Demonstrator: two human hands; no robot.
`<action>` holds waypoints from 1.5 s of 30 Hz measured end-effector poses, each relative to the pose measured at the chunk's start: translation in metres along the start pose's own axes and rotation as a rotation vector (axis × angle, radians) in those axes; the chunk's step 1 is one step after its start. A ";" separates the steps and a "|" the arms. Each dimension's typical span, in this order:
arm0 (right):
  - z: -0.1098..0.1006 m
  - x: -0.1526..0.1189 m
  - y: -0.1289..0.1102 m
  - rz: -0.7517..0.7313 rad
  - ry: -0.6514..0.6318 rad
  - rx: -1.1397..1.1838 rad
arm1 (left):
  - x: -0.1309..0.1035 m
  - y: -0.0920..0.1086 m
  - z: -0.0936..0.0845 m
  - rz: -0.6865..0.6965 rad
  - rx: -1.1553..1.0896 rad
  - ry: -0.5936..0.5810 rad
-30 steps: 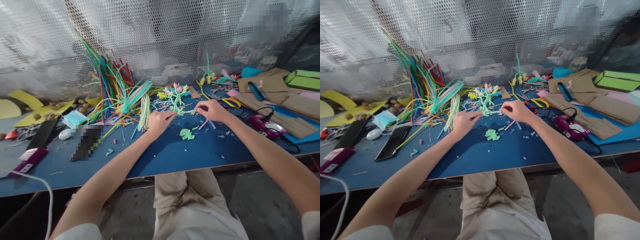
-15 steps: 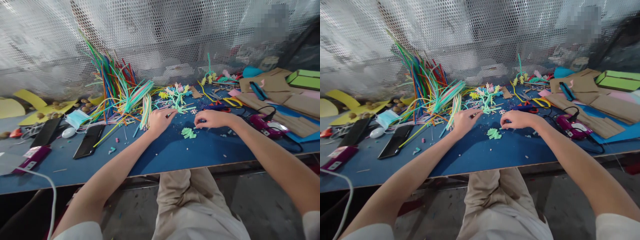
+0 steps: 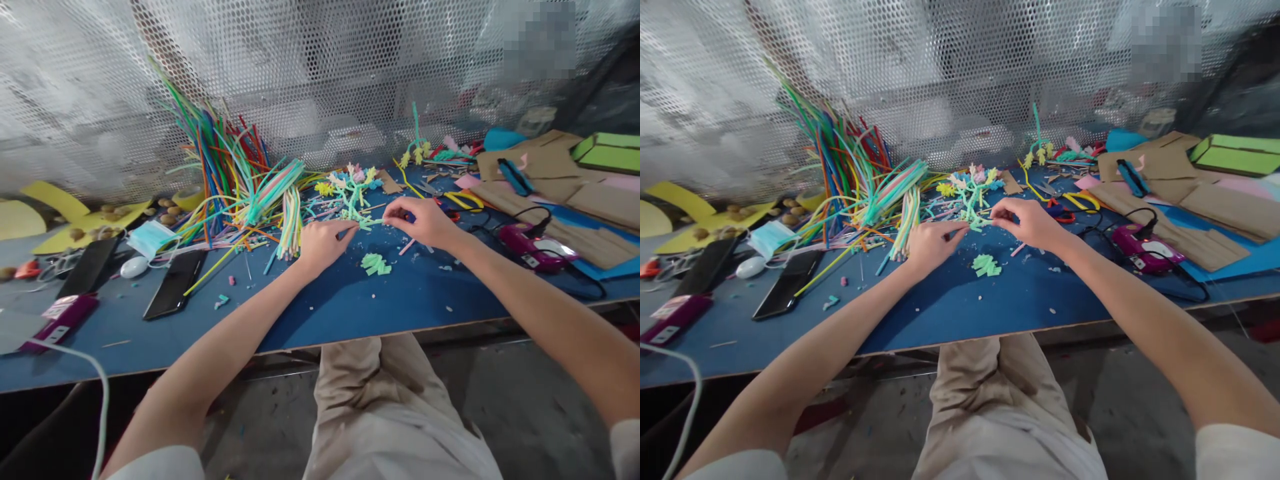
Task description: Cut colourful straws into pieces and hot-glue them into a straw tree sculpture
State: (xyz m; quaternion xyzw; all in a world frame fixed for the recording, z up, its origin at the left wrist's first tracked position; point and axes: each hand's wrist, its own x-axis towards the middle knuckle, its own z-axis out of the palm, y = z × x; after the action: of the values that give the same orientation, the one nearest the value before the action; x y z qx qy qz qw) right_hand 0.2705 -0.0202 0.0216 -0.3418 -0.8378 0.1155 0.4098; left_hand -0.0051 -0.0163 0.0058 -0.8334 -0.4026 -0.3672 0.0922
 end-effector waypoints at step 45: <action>0.022 -0.005 0.001 -0.240 0.004 -0.224 | -0.002 0.005 0.001 0.188 -0.026 0.008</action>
State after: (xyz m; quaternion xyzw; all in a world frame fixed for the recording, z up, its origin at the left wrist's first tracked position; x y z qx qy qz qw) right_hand 0.2567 -0.0204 0.0042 -0.2831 -0.8795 -0.0289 0.3815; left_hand -0.0019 -0.0202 0.0048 -0.8672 -0.3174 -0.3655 0.1170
